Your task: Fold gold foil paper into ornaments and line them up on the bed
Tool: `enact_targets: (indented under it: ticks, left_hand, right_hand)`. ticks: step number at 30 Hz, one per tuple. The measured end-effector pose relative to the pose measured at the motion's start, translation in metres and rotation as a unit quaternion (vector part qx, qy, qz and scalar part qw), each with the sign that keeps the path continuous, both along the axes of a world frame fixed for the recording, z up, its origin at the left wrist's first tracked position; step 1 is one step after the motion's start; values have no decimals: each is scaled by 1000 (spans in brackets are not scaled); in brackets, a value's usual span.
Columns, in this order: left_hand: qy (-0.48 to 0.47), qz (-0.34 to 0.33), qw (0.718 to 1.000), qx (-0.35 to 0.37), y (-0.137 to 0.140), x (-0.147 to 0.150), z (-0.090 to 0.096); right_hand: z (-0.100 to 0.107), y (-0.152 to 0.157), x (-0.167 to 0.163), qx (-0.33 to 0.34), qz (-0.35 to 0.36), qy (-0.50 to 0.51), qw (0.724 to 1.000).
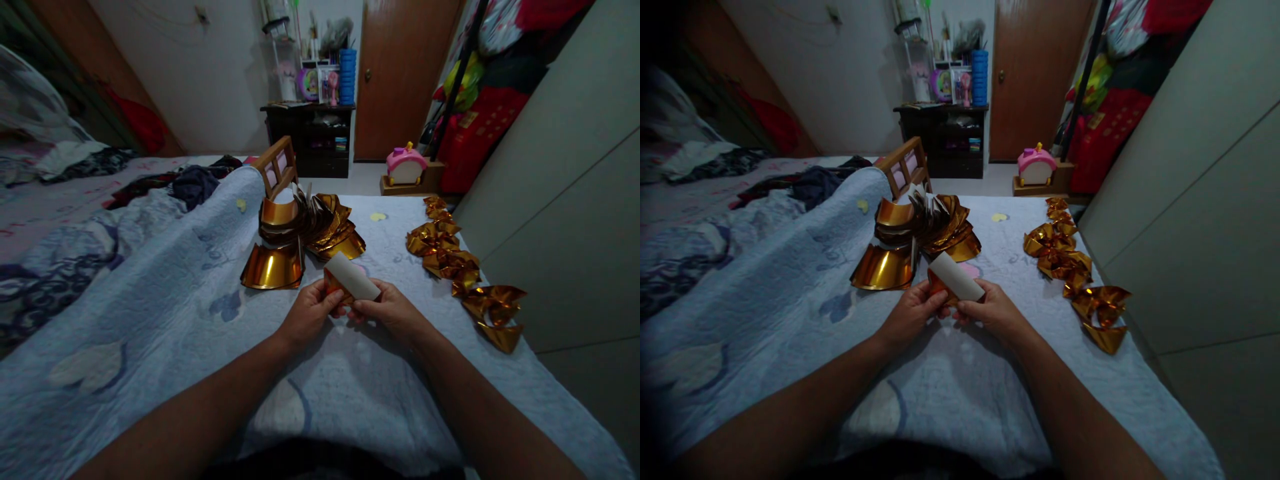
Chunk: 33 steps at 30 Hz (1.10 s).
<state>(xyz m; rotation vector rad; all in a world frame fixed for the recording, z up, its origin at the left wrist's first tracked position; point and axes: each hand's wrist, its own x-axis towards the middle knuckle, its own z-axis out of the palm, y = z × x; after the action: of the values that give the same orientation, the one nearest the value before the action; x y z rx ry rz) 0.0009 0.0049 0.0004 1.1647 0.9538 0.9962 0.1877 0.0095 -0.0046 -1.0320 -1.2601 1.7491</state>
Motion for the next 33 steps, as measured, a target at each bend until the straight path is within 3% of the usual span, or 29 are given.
enact_targets:
  ticks: [6, 12, 19, 24, 29, 33]
  left_hand:
    - [31, -13, 999, 28, -1, 1, 2]
    - [52, -3, 998, 46, 0, 0, -1]
    - [35, -5, 999, 41, 0, 1, 0]
    - [17, 36, 998, 57, -5, 0, 0]
    - [104, 38, 983, 145, -7, -3, -1]
    - [105, 37, 986, 125, -5, -3, -5]
  right_hand:
    - [3, 1, 5, 56, 9, -69, 996]
    - [6, 1, 3, 56, 59, -49, 995]
    - [2, 2, 3, 53, 7, -53, 997]
    - [3, 1, 3, 48, -21, -51, 997]
    - [7, 1, 1, 34, -30, -27, 999]
    - [9, 0, -2, 24, -11, -9, 1000]
